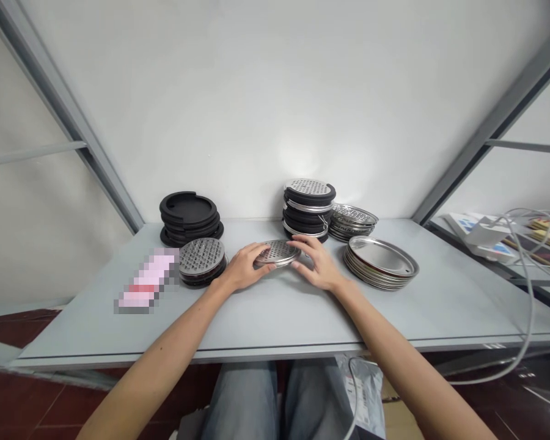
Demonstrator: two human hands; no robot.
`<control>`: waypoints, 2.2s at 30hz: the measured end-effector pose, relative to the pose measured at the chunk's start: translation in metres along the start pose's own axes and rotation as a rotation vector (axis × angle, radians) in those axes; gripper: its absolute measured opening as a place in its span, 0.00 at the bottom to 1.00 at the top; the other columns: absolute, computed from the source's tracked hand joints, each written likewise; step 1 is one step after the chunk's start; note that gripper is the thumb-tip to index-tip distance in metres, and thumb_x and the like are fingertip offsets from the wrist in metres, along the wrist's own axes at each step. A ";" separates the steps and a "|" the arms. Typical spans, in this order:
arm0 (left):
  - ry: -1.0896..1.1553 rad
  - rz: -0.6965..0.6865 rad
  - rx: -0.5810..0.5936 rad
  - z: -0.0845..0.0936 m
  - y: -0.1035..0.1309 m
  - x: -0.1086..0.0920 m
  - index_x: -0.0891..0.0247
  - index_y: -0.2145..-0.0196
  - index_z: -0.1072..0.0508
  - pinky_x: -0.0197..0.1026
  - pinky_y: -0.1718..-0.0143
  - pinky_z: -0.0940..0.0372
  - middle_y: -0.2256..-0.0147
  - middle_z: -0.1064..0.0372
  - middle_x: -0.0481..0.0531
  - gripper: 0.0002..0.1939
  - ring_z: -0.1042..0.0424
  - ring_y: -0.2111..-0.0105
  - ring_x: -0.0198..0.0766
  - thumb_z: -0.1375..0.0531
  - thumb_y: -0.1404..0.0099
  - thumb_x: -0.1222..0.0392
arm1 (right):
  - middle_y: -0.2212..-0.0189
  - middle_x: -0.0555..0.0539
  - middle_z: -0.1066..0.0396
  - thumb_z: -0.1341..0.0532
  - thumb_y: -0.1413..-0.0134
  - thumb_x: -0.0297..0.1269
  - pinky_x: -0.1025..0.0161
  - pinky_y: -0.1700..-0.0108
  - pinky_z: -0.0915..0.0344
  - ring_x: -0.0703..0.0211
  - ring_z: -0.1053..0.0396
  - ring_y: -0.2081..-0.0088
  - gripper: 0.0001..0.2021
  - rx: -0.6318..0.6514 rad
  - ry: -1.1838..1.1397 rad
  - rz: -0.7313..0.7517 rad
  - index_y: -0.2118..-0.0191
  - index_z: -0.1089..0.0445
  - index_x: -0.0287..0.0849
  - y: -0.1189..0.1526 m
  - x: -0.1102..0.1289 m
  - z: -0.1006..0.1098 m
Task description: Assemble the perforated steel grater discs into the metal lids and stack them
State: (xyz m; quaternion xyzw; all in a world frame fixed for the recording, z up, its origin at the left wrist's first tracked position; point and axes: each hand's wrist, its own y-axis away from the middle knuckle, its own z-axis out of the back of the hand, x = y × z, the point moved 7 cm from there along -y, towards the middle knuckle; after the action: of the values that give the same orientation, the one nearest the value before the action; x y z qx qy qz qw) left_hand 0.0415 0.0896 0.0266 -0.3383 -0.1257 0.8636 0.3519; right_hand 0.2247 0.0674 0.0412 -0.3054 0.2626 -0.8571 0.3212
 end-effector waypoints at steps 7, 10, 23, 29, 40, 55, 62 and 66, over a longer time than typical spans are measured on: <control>-0.013 -0.022 -0.028 0.003 -0.001 0.000 0.62 0.49 0.31 0.52 0.44 0.40 0.49 0.32 0.59 0.27 0.34 0.48 0.49 0.39 0.40 0.43 | 0.49 0.41 0.30 0.44 0.40 0.42 0.47 0.44 0.38 0.49 0.34 0.46 0.20 0.159 -0.044 0.102 0.44 0.34 0.44 -0.001 0.015 -0.016; -0.001 -0.029 -0.036 0.003 -0.002 -0.002 0.62 0.49 0.31 0.51 0.46 0.39 0.50 0.32 0.59 0.30 0.33 0.49 0.48 0.36 0.44 0.42 | 0.49 0.41 0.29 0.44 0.40 0.41 0.48 0.45 0.37 0.49 0.34 0.46 0.19 0.150 -0.056 0.096 0.44 0.33 0.43 -0.001 0.013 -0.014; 0.065 0.001 -0.044 0.000 -0.001 -0.005 0.61 0.49 0.33 0.50 0.45 0.39 0.49 0.34 0.58 0.28 0.34 0.48 0.47 0.35 0.44 0.47 | 0.50 0.41 0.29 0.44 0.39 0.40 0.48 0.46 0.36 0.49 0.33 0.48 0.18 0.133 -0.008 0.097 0.45 0.33 0.42 0.001 0.012 -0.014; 0.035 0.013 -0.039 -0.002 0.001 -0.004 0.61 0.48 0.33 0.51 0.44 0.40 0.48 0.34 0.58 0.29 0.35 0.48 0.47 0.36 0.44 0.44 | 0.50 0.40 0.29 0.43 0.41 0.41 0.46 0.45 0.38 0.49 0.34 0.47 0.18 0.125 -0.047 0.082 0.46 0.33 0.42 0.000 0.016 -0.012; 0.017 0.010 -0.045 0.000 0.001 -0.006 0.61 0.47 0.33 0.51 0.42 0.42 0.47 0.35 0.59 0.32 0.37 0.45 0.49 0.36 0.45 0.42 | 0.49 0.41 0.29 0.43 0.40 0.41 0.48 0.45 0.37 0.49 0.33 0.46 0.18 0.129 -0.124 0.064 0.46 0.33 0.44 -0.001 0.015 -0.017; 0.272 0.221 -0.157 0.000 -0.001 0.009 0.64 0.45 0.38 0.47 0.46 0.40 0.47 0.37 0.60 0.28 0.35 0.48 0.46 0.40 0.38 0.47 | 0.49 0.42 0.29 0.46 0.38 0.41 0.50 0.47 0.35 0.50 0.31 0.48 0.17 0.042 -0.227 -0.076 0.46 0.32 0.45 0.000 0.006 -0.012; 0.409 0.226 -0.172 -0.007 0.000 0.014 0.63 0.45 0.38 0.50 0.45 0.40 0.46 0.38 0.60 0.31 0.34 0.49 0.47 0.36 0.42 0.48 | 0.52 0.43 0.27 0.46 0.39 0.42 0.52 0.51 0.32 0.50 0.29 0.52 0.17 0.020 -0.265 -0.150 0.48 0.30 0.45 -0.003 0.008 -0.011; 0.528 0.360 -0.253 -0.014 0.000 0.029 0.62 0.40 0.47 0.52 0.43 0.42 0.42 0.44 0.67 0.41 0.37 0.45 0.49 0.34 0.45 0.48 | 0.52 0.44 0.27 0.46 0.39 0.42 0.52 0.50 0.32 0.50 0.29 0.51 0.17 0.028 -0.334 -0.200 0.49 0.30 0.44 -0.004 0.010 -0.010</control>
State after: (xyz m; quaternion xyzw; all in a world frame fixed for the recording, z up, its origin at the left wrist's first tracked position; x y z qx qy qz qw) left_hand 0.0352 0.1091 0.0020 -0.6080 -0.0746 0.7720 0.1696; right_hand 0.2102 0.0655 0.0401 -0.4636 0.1621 -0.8257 0.2775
